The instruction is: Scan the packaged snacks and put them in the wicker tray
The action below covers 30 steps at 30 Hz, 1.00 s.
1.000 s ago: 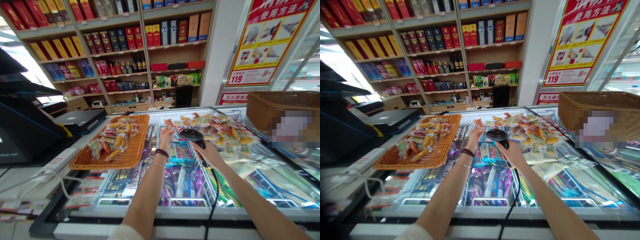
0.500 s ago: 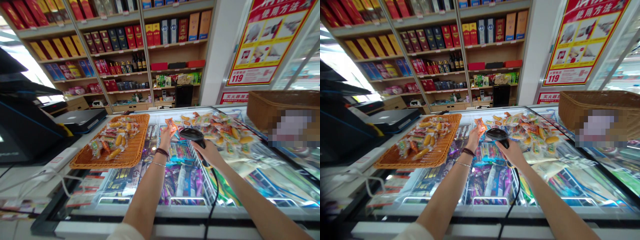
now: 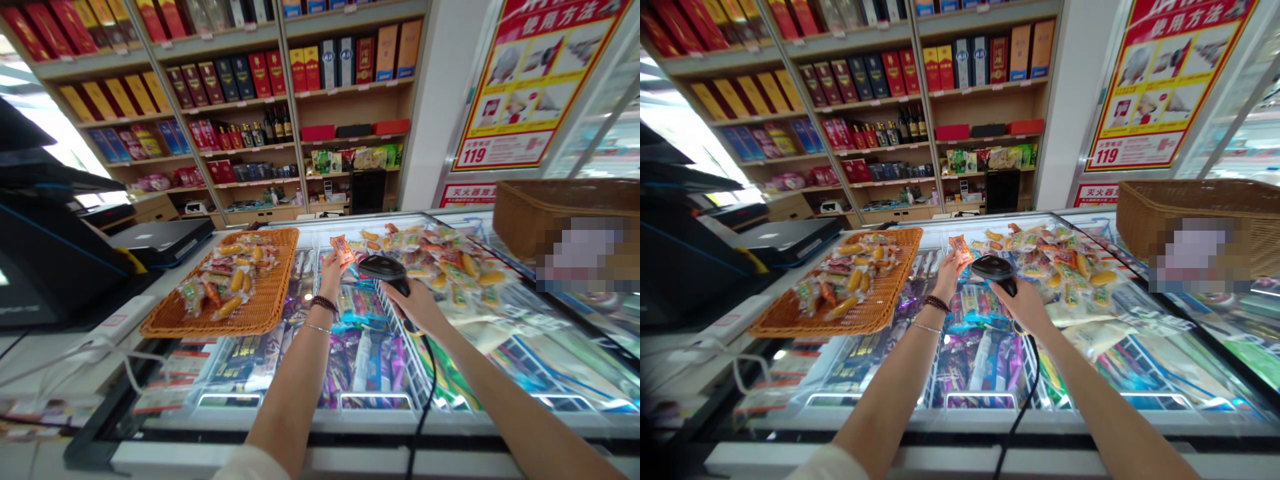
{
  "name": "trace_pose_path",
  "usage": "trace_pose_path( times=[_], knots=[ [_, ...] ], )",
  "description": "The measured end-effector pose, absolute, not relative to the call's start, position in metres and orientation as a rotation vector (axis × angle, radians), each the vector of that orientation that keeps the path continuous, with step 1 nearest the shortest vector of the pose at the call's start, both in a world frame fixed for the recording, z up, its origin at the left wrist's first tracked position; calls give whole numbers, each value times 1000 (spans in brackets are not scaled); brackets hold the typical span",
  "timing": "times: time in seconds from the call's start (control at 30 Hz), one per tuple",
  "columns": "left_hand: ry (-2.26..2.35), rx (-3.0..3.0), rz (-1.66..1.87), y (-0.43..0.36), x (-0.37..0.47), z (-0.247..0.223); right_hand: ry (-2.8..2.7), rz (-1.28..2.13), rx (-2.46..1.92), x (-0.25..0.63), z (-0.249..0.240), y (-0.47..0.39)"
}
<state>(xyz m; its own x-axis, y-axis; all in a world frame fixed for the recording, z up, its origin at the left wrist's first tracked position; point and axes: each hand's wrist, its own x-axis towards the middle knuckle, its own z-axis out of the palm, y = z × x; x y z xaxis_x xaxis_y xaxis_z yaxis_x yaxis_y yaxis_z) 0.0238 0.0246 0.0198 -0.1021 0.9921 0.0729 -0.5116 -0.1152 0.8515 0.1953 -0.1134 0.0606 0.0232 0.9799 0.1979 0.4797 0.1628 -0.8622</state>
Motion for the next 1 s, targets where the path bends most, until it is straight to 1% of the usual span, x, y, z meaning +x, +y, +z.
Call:
trace_pose_path(
  times=[0.43, 1.0],
  knots=[
    [789, 851, 1540, 22, 24, 21, -1582, 712, -1466, 193, 65, -116],
    [689, 899, 1549, 31, 22, 11, -1578, 713, -1471, 194, 62, -115]
  ],
)
